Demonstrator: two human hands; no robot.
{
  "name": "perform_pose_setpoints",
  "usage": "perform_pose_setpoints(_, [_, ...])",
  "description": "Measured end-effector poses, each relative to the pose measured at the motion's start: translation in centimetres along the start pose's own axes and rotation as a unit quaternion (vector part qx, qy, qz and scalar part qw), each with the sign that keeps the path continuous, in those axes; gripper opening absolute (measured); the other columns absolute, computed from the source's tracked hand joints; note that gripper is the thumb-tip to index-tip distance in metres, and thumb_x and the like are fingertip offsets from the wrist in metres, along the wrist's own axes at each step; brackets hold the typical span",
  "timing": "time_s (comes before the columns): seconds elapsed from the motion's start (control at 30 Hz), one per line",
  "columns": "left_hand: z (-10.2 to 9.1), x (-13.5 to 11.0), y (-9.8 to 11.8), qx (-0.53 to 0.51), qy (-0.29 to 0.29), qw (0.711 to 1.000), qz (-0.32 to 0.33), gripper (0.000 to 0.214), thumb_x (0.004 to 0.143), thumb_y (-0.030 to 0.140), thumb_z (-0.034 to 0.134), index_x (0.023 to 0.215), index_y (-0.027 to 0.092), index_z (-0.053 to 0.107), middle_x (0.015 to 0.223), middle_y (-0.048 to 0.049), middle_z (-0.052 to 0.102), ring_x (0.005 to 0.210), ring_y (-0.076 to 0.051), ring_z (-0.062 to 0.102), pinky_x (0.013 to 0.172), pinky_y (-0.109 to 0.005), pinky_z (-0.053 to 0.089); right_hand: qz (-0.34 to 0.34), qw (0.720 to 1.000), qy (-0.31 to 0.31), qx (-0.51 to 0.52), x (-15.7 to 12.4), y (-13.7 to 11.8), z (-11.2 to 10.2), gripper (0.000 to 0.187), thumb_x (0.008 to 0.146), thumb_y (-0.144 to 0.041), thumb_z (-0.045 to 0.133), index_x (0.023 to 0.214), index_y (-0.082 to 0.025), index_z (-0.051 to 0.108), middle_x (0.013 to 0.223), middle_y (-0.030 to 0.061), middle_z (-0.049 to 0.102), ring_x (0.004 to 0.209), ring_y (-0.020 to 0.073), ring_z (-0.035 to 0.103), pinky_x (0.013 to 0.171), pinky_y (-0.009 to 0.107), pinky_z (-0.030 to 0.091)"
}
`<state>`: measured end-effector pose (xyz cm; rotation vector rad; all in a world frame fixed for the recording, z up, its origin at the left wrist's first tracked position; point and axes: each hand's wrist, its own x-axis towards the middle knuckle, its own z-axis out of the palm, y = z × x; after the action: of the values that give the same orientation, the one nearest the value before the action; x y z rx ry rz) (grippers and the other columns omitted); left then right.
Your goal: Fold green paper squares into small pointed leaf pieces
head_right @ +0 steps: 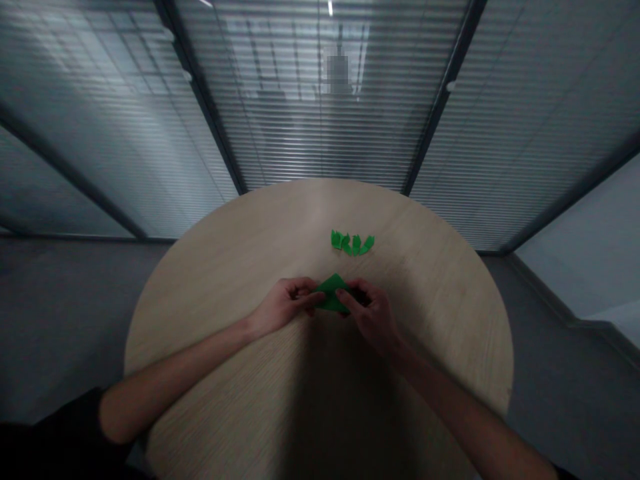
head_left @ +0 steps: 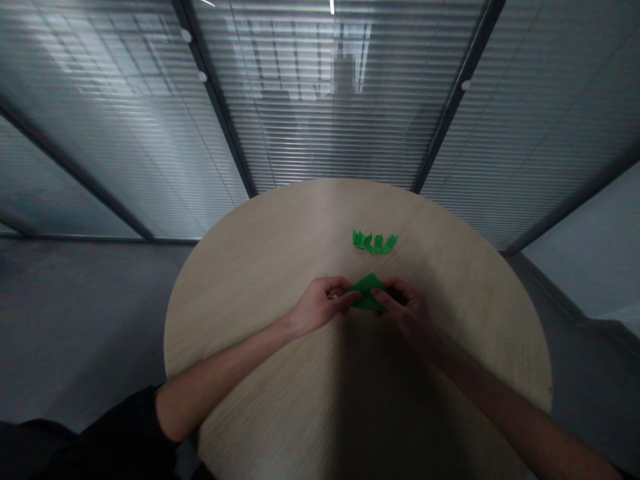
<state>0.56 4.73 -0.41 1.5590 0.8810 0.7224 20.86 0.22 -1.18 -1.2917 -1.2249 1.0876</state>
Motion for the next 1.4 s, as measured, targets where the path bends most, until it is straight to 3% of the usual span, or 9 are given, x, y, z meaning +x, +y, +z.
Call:
perform_pose_setpoints(1.1, [0.02,0.02,-0.39,-0.003,0.004,1.000,-0.004,0.039,0.087,0.052,0.069,0.085,0.013,0.069,0.074,-0.0028,0.065,0.063,-0.014,0.061,0.058,-0.025,0.047,0.005,1.000,0.007,0.014,0.06,-0.05,0.03,0.038,0.076,-0.056,0.079,0.080,-0.019,0.071,0.068,0.0011,0.065,0.059,0.0159,0.063,0.053,0.026,0.052])
perform_pose_setpoints(1.27, [0.18,-0.13,-0.30,-0.012,-0.002,1.000,0.011,0.039,0.088,0.052,0.069,0.091,0.013,0.070,0.078,-0.0038,0.066,0.065,-0.014,0.060,0.060,-0.026,0.047,-0.016,1.000,0.007,-0.014,-0.12,-0.12,0.19,0.036,0.078,-0.054,0.077,0.076,-0.019,0.069,0.065,0.0004,0.061,0.058,0.0154,0.060,0.052,0.026,0.050])
perform_pose_setpoints(1.4, [0.38,-0.31,0.07,0.000,0.027,0.998,0.054,0.035,0.090,0.049,0.069,0.095,0.014,0.071,0.082,-0.0045,0.068,0.072,-0.015,0.059,0.063,-0.025,0.046,-0.037,0.997,-0.002,-0.063,-0.45,-0.17,0.44,0.031,0.081,-0.049,0.073,0.077,-0.018,0.071,0.064,0.0005,0.061,0.059,0.0152,0.058,0.053,0.026,0.047])
